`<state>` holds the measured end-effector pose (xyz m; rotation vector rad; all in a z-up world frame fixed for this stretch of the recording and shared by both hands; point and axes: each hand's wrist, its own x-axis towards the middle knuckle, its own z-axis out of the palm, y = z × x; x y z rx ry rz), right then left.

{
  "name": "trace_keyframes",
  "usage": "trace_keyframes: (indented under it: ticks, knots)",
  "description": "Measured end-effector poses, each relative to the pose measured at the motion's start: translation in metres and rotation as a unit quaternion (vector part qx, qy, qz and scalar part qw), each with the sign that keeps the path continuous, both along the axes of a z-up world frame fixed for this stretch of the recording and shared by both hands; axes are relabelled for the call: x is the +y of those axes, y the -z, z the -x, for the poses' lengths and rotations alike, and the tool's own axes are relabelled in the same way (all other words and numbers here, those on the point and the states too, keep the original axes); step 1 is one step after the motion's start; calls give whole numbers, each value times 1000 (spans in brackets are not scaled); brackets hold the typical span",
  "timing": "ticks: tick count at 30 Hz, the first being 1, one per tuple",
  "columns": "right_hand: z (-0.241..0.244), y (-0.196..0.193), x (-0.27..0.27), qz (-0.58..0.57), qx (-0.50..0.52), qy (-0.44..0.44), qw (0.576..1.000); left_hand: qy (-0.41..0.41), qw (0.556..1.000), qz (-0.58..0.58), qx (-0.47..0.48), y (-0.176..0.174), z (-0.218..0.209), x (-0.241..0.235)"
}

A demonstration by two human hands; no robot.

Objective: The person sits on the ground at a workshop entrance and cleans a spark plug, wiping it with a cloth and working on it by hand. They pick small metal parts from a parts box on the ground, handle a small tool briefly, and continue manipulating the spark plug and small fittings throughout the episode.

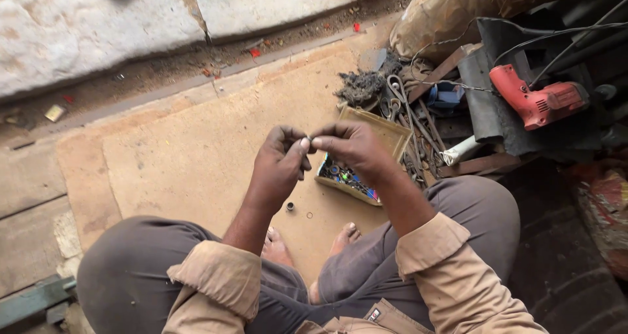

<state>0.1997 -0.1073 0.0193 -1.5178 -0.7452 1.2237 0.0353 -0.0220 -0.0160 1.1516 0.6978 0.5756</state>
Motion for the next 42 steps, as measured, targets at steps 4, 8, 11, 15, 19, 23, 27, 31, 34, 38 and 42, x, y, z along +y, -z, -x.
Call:
trace_keyframes:
  ticks: [4,8,11,15,19,23,27,31,34,38,42]
  knots:
    - [-35,27,-4,-11,3,52,999,-3,998,41,-38,-4,-4,3]
    - [-98,156,-14,118,-73,104,985,21,995,69,-65,-11,-4,6]
    - [-130,290,-47,268,-358,7,894,39,994,77,-61,-14,-2,8]
    - [-101,306,-69,433,-446,-77,780,57,992,104,-49,-10,10,11]
    - [-87,282,-65,469,-421,-48,775,59,988,130,-62,-1,16,16]
    - [-83,294,-71,449,-458,-60,765,69,974,187,-104,-4,22,21]
    - [-84,295,-67,440,-473,-81,759,84,959,239,-131,-10,27,23]
    - [-59,220,-37,419,-495,-113,753,87,960,232,-132,-23,33,26]
    - [-64,213,-12,440,-451,-91,771,91,962,213,-145,-24,37,27]
    - [-65,165,11,214,-185,95,954,99,964,182,-169,-28,41,27]
    - [-19,10,6,-60,278,168,944,111,958,174,-199,-36,46,24]
